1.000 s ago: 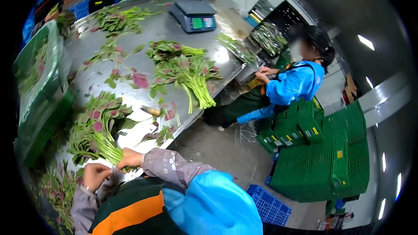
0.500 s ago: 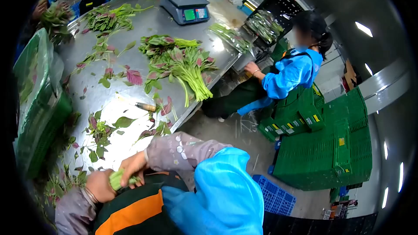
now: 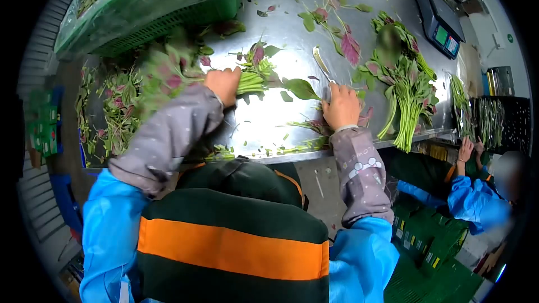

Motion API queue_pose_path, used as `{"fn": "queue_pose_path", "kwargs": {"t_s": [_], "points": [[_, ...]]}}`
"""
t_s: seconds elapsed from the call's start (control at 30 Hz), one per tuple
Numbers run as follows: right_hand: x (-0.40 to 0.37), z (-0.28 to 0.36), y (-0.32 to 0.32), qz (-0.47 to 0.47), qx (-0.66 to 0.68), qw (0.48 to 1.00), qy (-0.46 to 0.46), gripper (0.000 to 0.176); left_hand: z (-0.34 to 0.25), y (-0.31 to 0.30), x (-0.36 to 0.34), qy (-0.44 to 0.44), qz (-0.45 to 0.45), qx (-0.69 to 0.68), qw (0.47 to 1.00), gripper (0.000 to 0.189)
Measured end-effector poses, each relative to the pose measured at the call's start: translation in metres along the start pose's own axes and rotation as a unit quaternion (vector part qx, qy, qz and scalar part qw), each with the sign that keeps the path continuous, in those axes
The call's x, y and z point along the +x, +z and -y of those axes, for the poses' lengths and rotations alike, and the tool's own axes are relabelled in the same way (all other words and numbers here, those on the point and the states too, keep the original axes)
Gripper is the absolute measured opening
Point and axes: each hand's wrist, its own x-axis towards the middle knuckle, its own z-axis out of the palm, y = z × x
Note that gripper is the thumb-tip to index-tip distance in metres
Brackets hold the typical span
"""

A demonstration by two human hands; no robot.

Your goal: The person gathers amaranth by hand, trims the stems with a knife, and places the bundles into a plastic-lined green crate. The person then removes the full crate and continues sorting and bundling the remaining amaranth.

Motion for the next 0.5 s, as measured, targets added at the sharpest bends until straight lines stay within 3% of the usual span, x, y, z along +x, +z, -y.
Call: {"fn": "queue_pose_path", "kwargs": {"t_s": [0.03, 0.17, 0.27, 0.3, 0.33, 0.4, 0.47, 0.5], "points": [[0.002, 0.001, 0.001, -0.027, 0.009, 0.999, 0.021, 0.049, -0.007, 0.004, -0.003, -0.014, -0.057, -0.013, 0.998, 0.031], [0.01, -0.009, 0.012, -0.102, 0.01, 0.992, 0.068, 0.043, 0.0, -0.012, -0.003, -0.013, -0.078, -0.06, 0.995, 0.032], [0.014, -0.022, 0.033, 0.006, -0.008, 0.993, 0.116, 0.038, -0.01, -0.023, 0.004, -0.038, -0.121, -0.095, 0.987, 0.032], [0.014, -0.026, 0.034, 0.001, 0.003, 0.996, 0.087, 0.031, -0.012, -0.01, 0.009, -0.049, -0.094, -0.088, 0.99, 0.033], [0.015, -0.021, 0.029, -0.006, 0.059, 0.993, 0.107, 0.031, -0.012, 0.01, 0.014, -0.046, -0.063, -0.091, 0.993, 0.033], [0.014, 0.002, 0.012, -0.017, 0.171, 0.975, 0.144, 0.03, -0.02, 0.029, 0.012, -0.055, -0.152, -0.044, 0.986, 0.03], [0.005, 0.039, -0.007, 0.043, 0.338, 0.921, 0.189, 0.033, -0.022, 0.031, 0.007, -0.07, -0.141, -0.056, 0.986, 0.027], [-0.002, 0.064, -0.011, 0.01, 0.344, 0.927, 0.147, 0.033, -0.021, 0.027, 0.007, -0.069, -0.133, -0.06, 0.987, 0.026]]}}
